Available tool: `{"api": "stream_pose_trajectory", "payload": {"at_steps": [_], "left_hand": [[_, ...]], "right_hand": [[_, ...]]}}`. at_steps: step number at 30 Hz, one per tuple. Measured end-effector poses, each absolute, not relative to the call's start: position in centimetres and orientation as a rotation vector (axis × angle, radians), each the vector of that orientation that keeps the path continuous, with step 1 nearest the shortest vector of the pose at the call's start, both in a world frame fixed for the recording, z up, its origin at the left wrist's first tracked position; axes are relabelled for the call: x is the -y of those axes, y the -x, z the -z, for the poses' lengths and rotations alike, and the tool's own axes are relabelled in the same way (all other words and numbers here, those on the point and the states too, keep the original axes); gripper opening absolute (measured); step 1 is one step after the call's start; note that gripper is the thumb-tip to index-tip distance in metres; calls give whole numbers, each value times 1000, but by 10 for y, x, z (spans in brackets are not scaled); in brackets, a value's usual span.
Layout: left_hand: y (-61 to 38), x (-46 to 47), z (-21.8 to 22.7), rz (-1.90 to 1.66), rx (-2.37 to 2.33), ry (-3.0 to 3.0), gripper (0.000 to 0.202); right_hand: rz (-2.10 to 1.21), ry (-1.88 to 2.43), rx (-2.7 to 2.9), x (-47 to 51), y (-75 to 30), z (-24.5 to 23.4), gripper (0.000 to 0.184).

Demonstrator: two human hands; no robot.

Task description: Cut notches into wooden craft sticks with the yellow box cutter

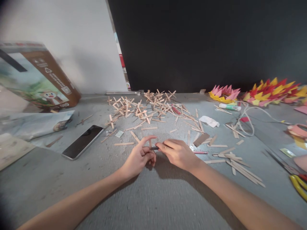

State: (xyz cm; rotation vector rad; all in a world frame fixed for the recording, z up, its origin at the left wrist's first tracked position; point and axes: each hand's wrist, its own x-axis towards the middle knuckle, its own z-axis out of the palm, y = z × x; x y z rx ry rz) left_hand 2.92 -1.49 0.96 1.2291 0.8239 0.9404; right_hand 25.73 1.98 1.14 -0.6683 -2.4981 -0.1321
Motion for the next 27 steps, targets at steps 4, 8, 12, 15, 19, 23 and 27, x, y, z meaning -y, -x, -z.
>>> {"api": "stream_pose_trajectory", "payload": {"at_steps": [4,8,12,15,19,23,27], "left_hand": [[-29,15,-10,-957,-839,-1230,56],[-29,15,-11,-963,-855,-1228,54],[-29,15,-13,-964,-865,-1216,55],[-29,15,-14,-955,-870,-1202,57],[-29,14,-15,-955,-873,-1185,62],[-28,13,-14,-970,-867,-1167,67],[-28,12,-14,-962,-828,-1153,70]], "right_hand": [[100,730,2484,-19,-256,-11,29],[32,804,2476,-17,-254,-11,28],[-105,886,2451,-15,-252,-12,30],[-193,935,2438,-14,-251,-14,31],[-325,1009,2409,-14,-249,-20,31],[-536,1006,2341,-14,-245,-24,27],[-493,1004,2207,-12,-246,-25,28]]}}
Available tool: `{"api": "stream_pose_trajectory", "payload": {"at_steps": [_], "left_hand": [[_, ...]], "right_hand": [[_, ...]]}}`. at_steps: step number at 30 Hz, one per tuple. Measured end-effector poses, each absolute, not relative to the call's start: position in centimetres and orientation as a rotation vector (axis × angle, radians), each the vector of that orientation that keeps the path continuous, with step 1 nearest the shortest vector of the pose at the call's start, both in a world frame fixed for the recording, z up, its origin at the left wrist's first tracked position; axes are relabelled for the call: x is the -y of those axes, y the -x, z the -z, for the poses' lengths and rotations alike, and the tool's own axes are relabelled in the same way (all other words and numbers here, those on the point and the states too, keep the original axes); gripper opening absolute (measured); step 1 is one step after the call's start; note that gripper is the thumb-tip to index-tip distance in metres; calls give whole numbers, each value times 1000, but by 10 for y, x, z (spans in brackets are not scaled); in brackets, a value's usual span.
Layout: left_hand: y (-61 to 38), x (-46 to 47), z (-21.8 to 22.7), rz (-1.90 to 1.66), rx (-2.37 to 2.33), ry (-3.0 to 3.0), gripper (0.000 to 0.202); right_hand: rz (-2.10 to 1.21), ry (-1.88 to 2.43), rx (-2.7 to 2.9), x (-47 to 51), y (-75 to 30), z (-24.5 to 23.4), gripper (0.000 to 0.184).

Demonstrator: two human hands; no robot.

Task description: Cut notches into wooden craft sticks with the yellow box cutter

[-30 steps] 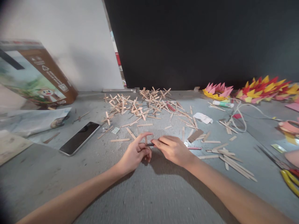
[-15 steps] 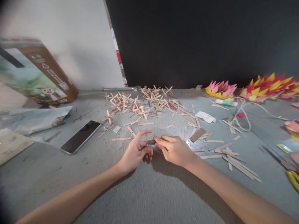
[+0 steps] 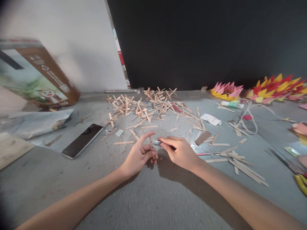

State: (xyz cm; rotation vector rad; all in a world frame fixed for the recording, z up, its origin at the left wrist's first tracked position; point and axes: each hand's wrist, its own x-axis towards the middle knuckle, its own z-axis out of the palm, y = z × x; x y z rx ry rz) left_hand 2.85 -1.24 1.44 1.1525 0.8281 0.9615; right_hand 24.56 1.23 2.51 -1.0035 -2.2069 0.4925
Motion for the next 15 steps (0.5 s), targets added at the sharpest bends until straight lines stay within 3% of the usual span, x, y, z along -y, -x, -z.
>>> {"api": "stream_pose_trajectory", "payload": {"at_steps": [8,15], "left_hand": [[-27,13,-14,-948,-813,-1183,73],[-27,14,-18,-943,-819,-1198,72]], "right_hand": [[3,735,2413,-19,-257,-15,26],[125,709,2442,-21,-260,-14,24]]}}
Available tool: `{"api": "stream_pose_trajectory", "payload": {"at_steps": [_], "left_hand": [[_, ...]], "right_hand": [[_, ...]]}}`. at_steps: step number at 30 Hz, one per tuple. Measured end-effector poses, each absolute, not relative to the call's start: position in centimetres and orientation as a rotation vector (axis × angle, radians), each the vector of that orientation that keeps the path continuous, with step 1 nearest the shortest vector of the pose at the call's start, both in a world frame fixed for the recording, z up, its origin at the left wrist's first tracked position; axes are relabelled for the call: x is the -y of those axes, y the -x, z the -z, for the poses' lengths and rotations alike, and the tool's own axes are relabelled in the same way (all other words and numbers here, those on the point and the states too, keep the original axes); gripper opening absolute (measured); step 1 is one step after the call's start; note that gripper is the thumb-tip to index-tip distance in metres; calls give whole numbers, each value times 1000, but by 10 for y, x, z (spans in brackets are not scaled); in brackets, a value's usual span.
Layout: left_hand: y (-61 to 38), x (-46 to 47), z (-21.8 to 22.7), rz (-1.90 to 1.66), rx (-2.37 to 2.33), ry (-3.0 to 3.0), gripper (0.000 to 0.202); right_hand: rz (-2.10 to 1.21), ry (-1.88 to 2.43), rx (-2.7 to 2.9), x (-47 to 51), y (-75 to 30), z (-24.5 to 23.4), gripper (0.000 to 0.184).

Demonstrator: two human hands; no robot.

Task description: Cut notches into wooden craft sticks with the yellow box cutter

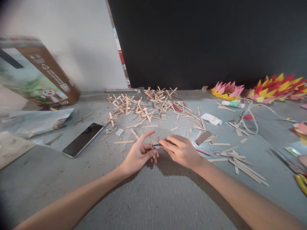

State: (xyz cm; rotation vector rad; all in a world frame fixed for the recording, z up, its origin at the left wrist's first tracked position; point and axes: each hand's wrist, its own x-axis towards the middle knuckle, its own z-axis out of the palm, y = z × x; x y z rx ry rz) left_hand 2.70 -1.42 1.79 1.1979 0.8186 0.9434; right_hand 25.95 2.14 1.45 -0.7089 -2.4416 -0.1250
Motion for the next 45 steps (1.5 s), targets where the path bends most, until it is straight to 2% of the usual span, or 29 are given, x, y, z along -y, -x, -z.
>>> {"api": "stream_pose_trajectory", "payload": {"at_steps": [20,25,45], "left_hand": [[-25,11,-11,-919,-823,-1240,76],[-23,10,-10,-902,-820,-1253,70],[-24,10,-12,-939,-808,-1260,50]], "right_hand": [[287,685,2497,-19,-258,-19,25],[307,709,2561,-18,-257,-20,29],[219,645,2490,-24,-254,-15,26]]}}
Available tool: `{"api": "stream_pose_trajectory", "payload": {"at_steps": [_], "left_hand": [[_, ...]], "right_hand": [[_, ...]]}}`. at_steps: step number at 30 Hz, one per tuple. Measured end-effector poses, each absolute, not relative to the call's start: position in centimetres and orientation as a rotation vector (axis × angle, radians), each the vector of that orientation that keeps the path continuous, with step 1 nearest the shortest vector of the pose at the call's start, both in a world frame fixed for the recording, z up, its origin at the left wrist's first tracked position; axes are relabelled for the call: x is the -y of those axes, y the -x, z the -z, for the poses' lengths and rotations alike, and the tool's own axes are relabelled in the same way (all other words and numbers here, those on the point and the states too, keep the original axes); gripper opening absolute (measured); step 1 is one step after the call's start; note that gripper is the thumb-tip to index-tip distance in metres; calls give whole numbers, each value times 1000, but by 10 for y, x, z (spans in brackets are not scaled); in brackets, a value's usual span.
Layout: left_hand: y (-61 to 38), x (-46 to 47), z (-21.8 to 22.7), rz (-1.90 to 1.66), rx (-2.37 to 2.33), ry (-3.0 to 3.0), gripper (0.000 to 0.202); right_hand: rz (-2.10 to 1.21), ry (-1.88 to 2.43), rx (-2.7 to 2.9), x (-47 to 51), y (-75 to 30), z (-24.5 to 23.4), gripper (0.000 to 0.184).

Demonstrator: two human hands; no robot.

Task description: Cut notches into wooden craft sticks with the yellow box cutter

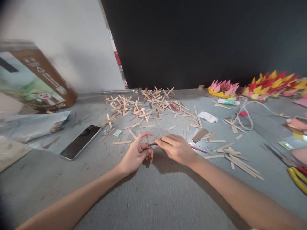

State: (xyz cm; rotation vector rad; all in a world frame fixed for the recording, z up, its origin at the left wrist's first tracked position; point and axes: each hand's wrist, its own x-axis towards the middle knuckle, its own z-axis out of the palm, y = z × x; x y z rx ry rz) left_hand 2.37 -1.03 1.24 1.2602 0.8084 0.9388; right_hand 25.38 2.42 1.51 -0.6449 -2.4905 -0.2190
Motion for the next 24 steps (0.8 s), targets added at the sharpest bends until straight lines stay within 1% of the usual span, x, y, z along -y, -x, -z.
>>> {"api": "stream_pose_trajectory", "payload": {"at_steps": [6,11,17,24], "left_hand": [[-24,10,-12,-933,-826,-1279,50],[-24,10,-11,-932,-829,-1279,47],[-24,10,-10,-944,-841,-1274,47],[-25,10,-9,-950,-861,-1276,48]], "right_hand": [[204,672,2500,-23,-254,-14,27],[190,682,2522,-21,-251,-13,28],[177,703,2524,-23,-253,-16,26],[18,748,2551,-23,-251,-18,27]]}}
